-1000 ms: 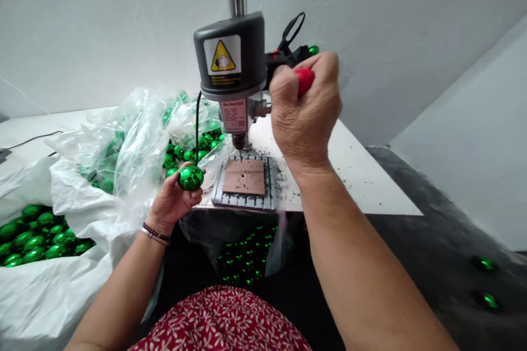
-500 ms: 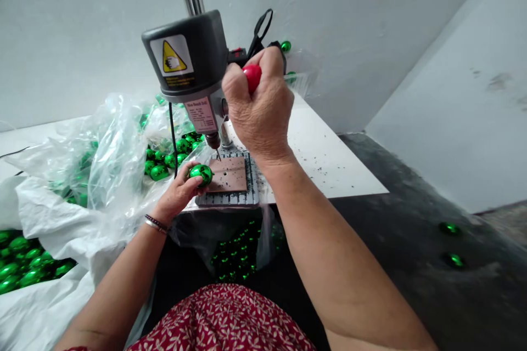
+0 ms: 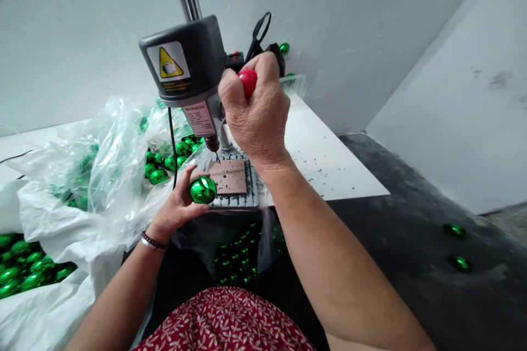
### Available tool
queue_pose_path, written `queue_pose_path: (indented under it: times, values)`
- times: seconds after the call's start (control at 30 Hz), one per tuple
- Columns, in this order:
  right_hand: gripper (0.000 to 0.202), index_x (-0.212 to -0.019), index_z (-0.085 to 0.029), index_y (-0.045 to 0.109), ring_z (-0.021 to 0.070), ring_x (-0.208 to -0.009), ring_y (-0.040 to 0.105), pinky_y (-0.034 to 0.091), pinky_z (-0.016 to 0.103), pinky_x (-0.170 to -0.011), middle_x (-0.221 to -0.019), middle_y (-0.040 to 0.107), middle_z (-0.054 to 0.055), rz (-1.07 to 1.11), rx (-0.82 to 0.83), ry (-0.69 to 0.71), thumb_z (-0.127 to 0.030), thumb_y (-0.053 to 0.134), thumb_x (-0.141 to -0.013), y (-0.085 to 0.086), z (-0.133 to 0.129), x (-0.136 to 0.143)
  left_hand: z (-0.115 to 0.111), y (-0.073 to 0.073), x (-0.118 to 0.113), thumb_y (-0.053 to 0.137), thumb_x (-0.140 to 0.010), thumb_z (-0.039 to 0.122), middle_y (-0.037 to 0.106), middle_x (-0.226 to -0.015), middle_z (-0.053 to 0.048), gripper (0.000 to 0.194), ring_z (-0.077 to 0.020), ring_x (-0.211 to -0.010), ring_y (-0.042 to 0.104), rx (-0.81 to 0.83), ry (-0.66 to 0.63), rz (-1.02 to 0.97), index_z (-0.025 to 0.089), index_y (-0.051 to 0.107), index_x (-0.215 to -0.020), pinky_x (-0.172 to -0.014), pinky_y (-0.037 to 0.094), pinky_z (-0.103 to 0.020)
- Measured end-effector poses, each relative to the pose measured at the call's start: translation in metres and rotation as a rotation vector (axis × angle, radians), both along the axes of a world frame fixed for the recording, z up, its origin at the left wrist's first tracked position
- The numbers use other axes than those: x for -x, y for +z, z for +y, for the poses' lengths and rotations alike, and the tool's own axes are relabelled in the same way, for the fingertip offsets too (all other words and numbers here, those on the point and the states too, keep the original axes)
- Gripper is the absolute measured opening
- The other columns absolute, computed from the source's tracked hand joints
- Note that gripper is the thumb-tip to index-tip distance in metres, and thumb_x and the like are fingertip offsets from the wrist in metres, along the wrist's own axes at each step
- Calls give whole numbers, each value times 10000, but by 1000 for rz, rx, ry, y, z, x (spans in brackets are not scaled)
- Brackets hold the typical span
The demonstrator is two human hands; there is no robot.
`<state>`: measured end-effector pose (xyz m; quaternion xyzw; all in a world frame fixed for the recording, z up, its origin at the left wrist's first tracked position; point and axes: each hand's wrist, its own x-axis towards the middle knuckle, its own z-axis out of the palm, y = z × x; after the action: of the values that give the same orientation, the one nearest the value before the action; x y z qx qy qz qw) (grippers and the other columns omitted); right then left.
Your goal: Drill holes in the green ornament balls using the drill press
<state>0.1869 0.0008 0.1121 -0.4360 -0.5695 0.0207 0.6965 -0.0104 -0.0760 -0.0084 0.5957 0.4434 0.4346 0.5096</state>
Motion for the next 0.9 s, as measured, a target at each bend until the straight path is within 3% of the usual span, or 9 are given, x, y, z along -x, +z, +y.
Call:
queue_pose_path:
  times: [0.2,0.27,0.4,0.57,0.67,0.77,0.83,0.9]
  values:
    - [338,-826,-215,389,64,-654,461,496,271,-724,-723,464,-20,29,-15,13,-524,460,-942,-3,2,2,-7,-7,-1,833,-675,277,503,-1441,-111,1058,-235,-1231,570,-32,-7,7,300,238,-1550,-1082,432,-357]
    - [350,-816,-218,392,68,-658,473,489,273,-712,-696,450,-21,16,-24,14,-539,451,-942,-2,8,0,-7,-8,-4,839,-656,286,521,-1420,-110,1022,-242,-1228,571,-4,16,-13,270,304,-1526,-1068,441,-349]
    - [414,-765,-205,405,69,-653,464,482,278,-711,-639,397,-25,-41,-22,43,-585,456,-919,13,31,-9,-6,-2,-14,823,-665,319,628,-1225,-81,762,-236,-1116,598,73,65,-30,194,513,-1350,-998,473,-342]
    - [396,-698,-174,409,93,-715,494,488,329,-799,-624,396,-17,-80,291,23,-498,497,-907,46,50,-9,-4,9,-28,835,-649,339,644,-1101,-53,676,-210,-1020,592,77,115,-103,174,573,-1250,-928,485,-320]
    - [382,-742,-167,454,94,-730,498,462,310,-781,-661,453,-5,-91,368,22,-510,497,-904,54,45,-9,-2,9,-33,824,-687,386,641,-1084,-49,659,-182,-955,589,79,139,-181,181,591,-1269,-857,495,-288]
    - [487,-929,-170,532,83,-651,476,424,271,-667,-704,522,5,-119,464,91,-651,497,-863,42,26,-17,1,6,-36,767,-761,460,636,-1086,-59,649,-150,-858,578,119,153,-316,196,579,-1324,-729,495,-253]
    - [672,-1130,-167,540,99,-581,478,402,268,-582,-676,538,3,-167,550,143,-744,540,-786,23,4,-26,2,4,-40,736,-790,485,633,-1136,-75,657,-153,-874,584,167,178,-405,203,562,-1358,-713,501,-248]
    - [782,-1324,-222,485,143,-663,563,461,299,-626,-779,613,26,-390,728,314,-720,623,-738,-2,-21,-32,3,4,-45,711,-810,505,639,-1183,-90,664,-175,-921,604,221,168,-437,214,553,-1385,-744,521,-269]
